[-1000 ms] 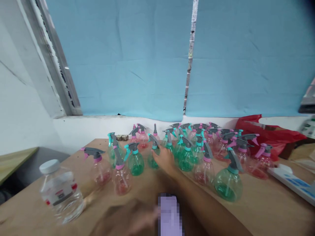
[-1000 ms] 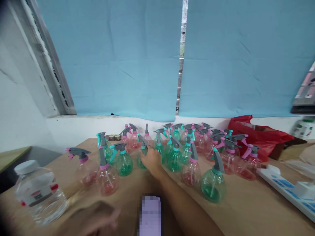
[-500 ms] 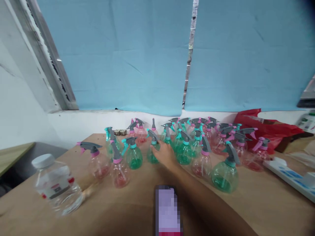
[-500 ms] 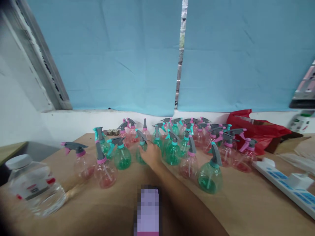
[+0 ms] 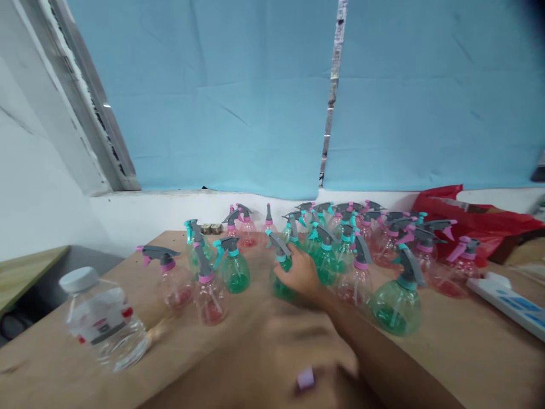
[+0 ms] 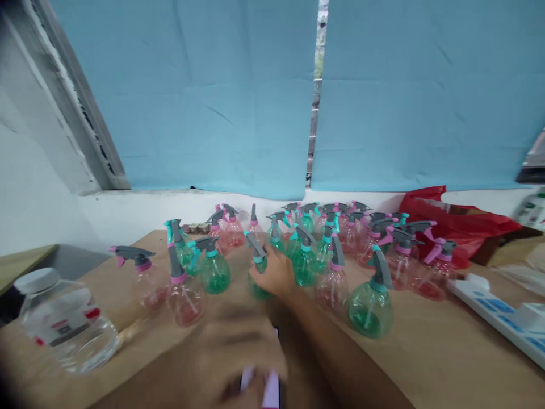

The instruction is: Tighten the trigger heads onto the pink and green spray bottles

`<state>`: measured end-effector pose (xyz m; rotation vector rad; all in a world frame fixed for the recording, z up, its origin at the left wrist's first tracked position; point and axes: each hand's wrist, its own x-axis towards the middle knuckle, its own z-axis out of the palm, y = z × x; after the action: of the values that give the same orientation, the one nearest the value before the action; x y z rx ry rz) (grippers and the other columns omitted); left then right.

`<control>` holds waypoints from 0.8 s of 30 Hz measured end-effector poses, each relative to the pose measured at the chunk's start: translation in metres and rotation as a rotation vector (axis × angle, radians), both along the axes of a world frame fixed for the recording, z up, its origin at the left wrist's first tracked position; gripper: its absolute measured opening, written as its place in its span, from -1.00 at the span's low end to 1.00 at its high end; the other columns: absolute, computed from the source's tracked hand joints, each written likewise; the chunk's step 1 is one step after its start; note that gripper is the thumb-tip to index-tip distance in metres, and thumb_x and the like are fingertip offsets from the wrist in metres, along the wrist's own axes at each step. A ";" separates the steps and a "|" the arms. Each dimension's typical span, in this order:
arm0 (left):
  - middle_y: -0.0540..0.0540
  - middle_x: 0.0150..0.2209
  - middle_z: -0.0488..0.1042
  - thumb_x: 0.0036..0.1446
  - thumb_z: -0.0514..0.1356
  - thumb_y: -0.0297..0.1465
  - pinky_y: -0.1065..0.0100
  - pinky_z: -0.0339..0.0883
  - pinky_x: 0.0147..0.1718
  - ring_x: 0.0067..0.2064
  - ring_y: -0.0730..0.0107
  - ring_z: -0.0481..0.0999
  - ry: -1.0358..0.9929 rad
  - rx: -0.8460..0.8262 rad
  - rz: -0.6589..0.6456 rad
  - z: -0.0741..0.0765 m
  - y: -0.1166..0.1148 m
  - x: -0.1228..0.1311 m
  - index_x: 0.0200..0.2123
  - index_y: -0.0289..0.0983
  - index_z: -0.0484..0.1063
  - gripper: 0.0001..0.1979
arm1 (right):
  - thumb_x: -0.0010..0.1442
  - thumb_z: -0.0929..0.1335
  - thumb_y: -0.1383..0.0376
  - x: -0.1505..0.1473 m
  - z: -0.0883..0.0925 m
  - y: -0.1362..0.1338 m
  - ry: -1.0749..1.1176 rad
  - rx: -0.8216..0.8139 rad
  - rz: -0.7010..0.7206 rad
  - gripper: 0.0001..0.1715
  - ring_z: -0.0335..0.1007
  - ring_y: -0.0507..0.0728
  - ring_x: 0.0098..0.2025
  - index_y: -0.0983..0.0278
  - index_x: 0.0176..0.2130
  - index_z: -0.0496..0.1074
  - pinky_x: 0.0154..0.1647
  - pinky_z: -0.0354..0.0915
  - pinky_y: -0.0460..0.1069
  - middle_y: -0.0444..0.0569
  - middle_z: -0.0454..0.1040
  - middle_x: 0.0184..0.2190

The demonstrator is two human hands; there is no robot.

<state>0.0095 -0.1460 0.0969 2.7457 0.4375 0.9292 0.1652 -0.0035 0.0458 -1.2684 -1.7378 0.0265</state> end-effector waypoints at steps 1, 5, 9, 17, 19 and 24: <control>-0.05 -0.33 0.50 0.27 0.05 -0.42 0.31 0.40 -0.35 -0.36 0.34 0.50 -0.021 -0.035 0.024 0.007 0.018 0.003 -0.05 -0.10 0.47 -0.73 | 0.05 0.36 0.19 0.005 0.000 -0.002 -0.005 -0.010 0.030 -0.73 0.40 0.14 -0.33 0.20 -0.20 0.39 -0.31 0.22 -0.04 -0.09 0.47 -0.37; 0.04 -0.50 0.36 0.19 0.04 -0.46 0.45 0.17 -0.47 -0.48 0.45 0.33 -0.398 -0.305 0.308 -0.003 0.084 -0.003 -0.40 -0.25 0.40 -0.83 | 0.01 0.35 0.26 0.018 -0.001 -0.010 -0.012 -0.006 0.151 -0.73 0.38 0.14 -0.32 0.21 -0.21 0.41 -0.28 0.25 -0.03 -0.09 0.43 -0.37; 0.10 -0.59 0.18 0.12 0.04 -0.37 0.47 0.05 -0.53 -0.52 0.46 0.19 -0.574 -0.477 0.431 -0.040 0.125 -0.014 -0.49 -0.24 0.29 -0.84 | 0.08 0.40 0.16 0.020 0.006 -0.013 0.044 -0.015 0.307 -0.41 0.42 0.18 -0.11 0.21 0.10 0.34 -0.09 0.31 0.03 0.00 0.43 -0.06; 0.07 -0.52 0.21 0.13 0.04 -0.37 0.45 0.12 -0.46 -0.44 0.41 0.23 -0.567 -0.590 0.480 -0.078 0.132 -0.008 -0.43 -0.23 0.28 -0.89 | 0.15 0.35 0.32 0.010 0.020 0.000 0.136 -0.049 0.484 -0.57 0.37 0.12 -0.16 0.16 0.03 0.48 -0.06 0.28 0.00 -0.13 0.49 -0.24; 0.07 -0.49 0.24 0.12 0.06 -0.37 0.44 0.15 -0.41 -0.41 0.40 0.25 -0.545 -0.600 0.442 -0.083 0.132 -0.004 -0.41 -0.23 0.28 -0.91 | 0.07 0.35 0.37 0.008 0.012 0.003 0.253 -0.026 0.525 -0.52 0.37 0.12 -0.15 0.18 0.02 0.48 -0.06 0.30 0.01 -0.11 0.49 -0.21; 0.07 -0.44 0.27 0.16 0.08 -0.37 0.43 0.20 -0.34 -0.38 0.41 0.30 -0.565 -0.657 0.351 -0.096 0.142 0.003 -0.35 -0.23 0.26 -0.94 | 0.01 0.31 0.40 0.006 0.000 0.007 0.517 -0.213 0.692 -0.47 0.41 0.08 -0.30 0.19 0.00 0.45 -0.17 0.36 -0.01 -0.13 0.51 -0.26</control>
<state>0.0124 -0.0045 0.0007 1.7585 0.9243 1.2939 0.1716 0.0039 0.0454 -0.6555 -1.6458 0.8804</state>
